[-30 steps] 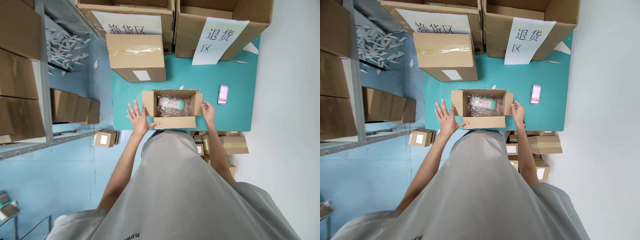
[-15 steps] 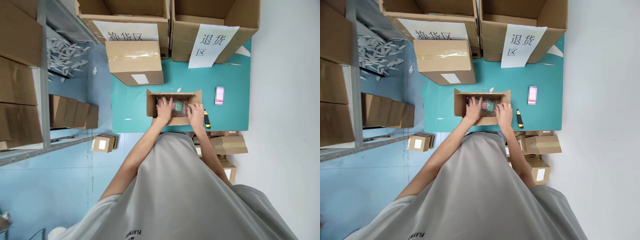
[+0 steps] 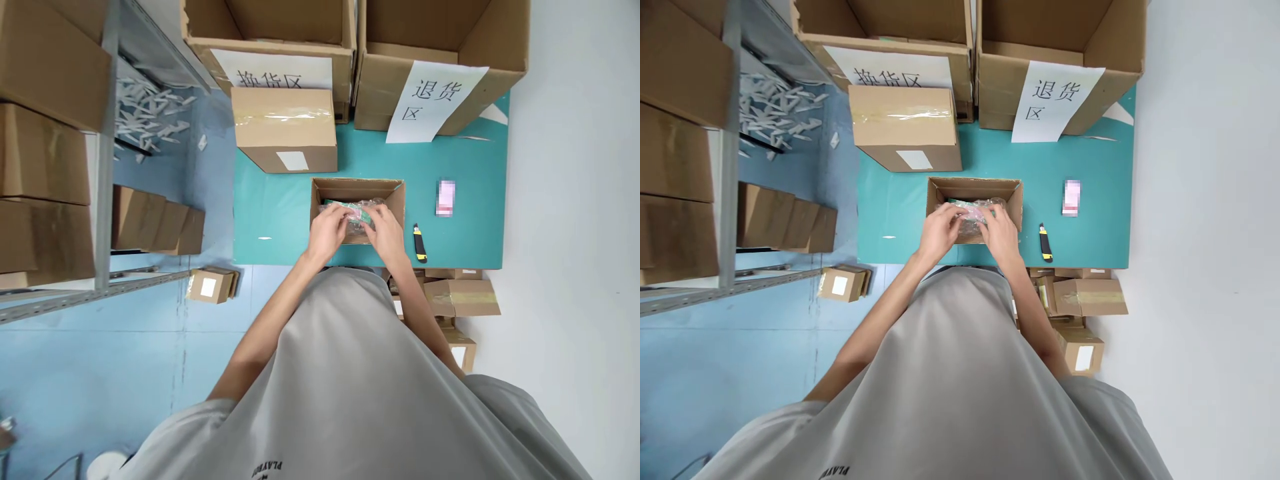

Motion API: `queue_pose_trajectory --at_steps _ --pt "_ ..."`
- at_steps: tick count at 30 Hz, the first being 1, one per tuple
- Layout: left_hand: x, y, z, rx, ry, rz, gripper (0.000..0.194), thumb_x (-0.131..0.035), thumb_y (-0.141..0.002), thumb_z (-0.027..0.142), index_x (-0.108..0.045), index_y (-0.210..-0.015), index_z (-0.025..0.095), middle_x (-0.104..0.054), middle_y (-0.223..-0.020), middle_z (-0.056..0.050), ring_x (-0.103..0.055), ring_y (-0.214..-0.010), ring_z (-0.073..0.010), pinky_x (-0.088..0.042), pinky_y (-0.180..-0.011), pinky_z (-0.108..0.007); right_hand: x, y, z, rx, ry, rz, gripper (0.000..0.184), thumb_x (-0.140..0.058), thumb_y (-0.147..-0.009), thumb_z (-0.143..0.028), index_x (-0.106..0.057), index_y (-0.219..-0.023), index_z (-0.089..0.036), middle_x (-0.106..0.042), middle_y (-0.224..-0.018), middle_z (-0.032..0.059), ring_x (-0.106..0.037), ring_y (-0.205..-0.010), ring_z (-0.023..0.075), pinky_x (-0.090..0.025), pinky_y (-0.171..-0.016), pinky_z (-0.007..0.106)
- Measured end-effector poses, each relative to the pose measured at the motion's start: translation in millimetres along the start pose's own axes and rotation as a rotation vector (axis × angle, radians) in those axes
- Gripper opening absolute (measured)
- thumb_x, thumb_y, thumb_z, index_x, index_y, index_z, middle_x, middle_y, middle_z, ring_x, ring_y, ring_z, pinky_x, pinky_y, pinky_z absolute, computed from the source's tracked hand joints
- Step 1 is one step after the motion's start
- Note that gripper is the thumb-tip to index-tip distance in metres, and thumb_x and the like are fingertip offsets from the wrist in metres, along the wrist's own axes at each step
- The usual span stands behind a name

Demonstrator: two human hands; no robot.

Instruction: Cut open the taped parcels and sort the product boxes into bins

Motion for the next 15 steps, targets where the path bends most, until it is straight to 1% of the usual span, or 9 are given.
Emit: queue_pose_trajectory --at_steps 2,3,5,7,9,11,12,13,15 --pt "39.0 15 8 -0.06 0.117 0.146 0.029 -0.056 -0.11 0.017 -0.079 -0.127 0.022 -0.079 -0.122 -0.008 -0.075 -0.109 -0.0229 -0.063 -0.099 -0.036 18 -2 -20 0.043 -0.045 0.088 0.038 -0.05 -0.117 -0.033 -0.075 -0.146 -0.032 -0.07 -0.128 0.0119 -0.07 -0.123 0.0326 -0.064 -0.106 0.047" --pt "60.1 23 11 -0.081 0.155 0.217 0.028 -0.058 -0.111 0.02 -0.078 -0.129 0.023 -0.079 -0.121 -0.007 -0.075 -0.107 -0.0219 -0.063 -0.097 -0.035 26 -4 -33 0.074 -0.061 0.134 0.037 -0.048 -0.118 -0.034 -0.077 -0.142 -0.033 -0.069 -0.124 0.0112 -0.07 -0.121 0.0322 -0.064 -0.106 0.047" --pt "101.4 38 14 -0.099 0.181 0.345 0.027 -0.06 -0.112 0.026 -0.077 -0.133 0.026 -0.078 -0.119 -0.006 -0.075 -0.106 -0.0208 -0.065 -0.093 -0.034 37 -13 -68 0.159 -0.091 0.204 0.039 -0.045 -0.119 -0.034 -0.076 -0.143 -0.036 -0.068 -0.126 0.0103 -0.069 -0.124 0.0318 -0.063 -0.108 0.048" --pt "137.7 55 7 -0.076 0.167 0.471 0.025 -0.062 -0.112 0.031 -0.077 -0.132 0.029 -0.075 -0.117 -0.006 -0.075 -0.106 -0.0203 -0.067 -0.089 -0.032 37 -28 -112 0.268 -0.13 0.232 0.043 -0.042 -0.119 -0.032 -0.068 -0.153 -0.039 -0.066 -0.135 0.0091 -0.066 -0.133 0.0322 -0.062 -0.112 0.05" --pt "163.3 72 -11 -0.018 0.152 0.604 0.022 -0.065 -0.111 0.033 -0.078 -0.128 0.03 -0.073 -0.117 -0.006 -0.074 -0.104 -0.0198 -0.067 -0.083 -0.03 24 -49 -159 0.374 -0.166 0.211 0.046 -0.04 -0.119 -0.03 -0.06 -0.16 -0.039 -0.062 -0.145 0.008 -0.061 -0.142 0.0335 -0.063 -0.113 0.052" --pt "171.9 86 -44 0.059 0.151 0.69 0.02 -0.069 -0.11 0.036 -0.078 -0.126 0.029 -0.072 -0.119 -0.007 -0.074 -0.102 -0.0198 -0.068 -0.078 -0.029 -1 -71 -200 0.427 -0.145 0.128 0.045 -0.038 -0.118 -0.023 -0.063 -0.153 -0.035 -0.06 -0.153 0.007 -0.059 -0.145 0.0331 -0.065 -0.109 0.05" --pt "169.0 92 -64 0.103 0.152 0.703 0.02 -0.071 -0.108 0.038 -0.077 -0.124 0.028 -0.072 -0.121 -0.008 -0.075 -0.101 -0.0203 -0.068 -0.077 -0.029 -17 -82 -217 0.444 -0.104 0.062 0.043 -0.038 -0.117 -0.018 -0.066 -0.147 -0.033 -0.06 -0.154 0.0069 -0.06 -0.144 0.0319 -0.067 -0.105 0.048" --pt "161.6 95 -86 0.143 0.152 0.693 0.021 -0.072 -0.107 0.04 -0.077 -0.124 0.027 -0.072 -0.121 -0.009 -0.075 -0.101 -0.021 -0.068 -0.077 -0.029 -35 -90 -230 0.457 -0.055 -0.015 0.041 -0.04 -0.116 -0.014 -0.069 -0.141 -0.03 -0.061 -0.155 0.0074 -0.062 -0.141 0.0306 -0.067 -0.103 0.045" --pt "138.1 100 -131 0.249 0.134 0.67 0.023 -0.073 -0.104 0.042 -0.076 -0.119 0.025 -0.074 -0.118 -0.01 -0.076 -0.098 -0.0228 -0.07 -0.08 -0.034 -72 -101 -243 0.462 0.051 -0.167 0.036 -0.047 -0.114 -0.008 -0.071 -0.134 -0.025 -0.064 -0.154 0.0091 -0.067 -0.135 0.0281 -0.066 -0.101 0.039"
Point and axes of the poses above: each hand's wrist, its own y-axis away from the middle knuckle, its own x-axis out of the back of the hand, z = x × y, the point moved 5 cm from there along -y, towards the middle knuckle
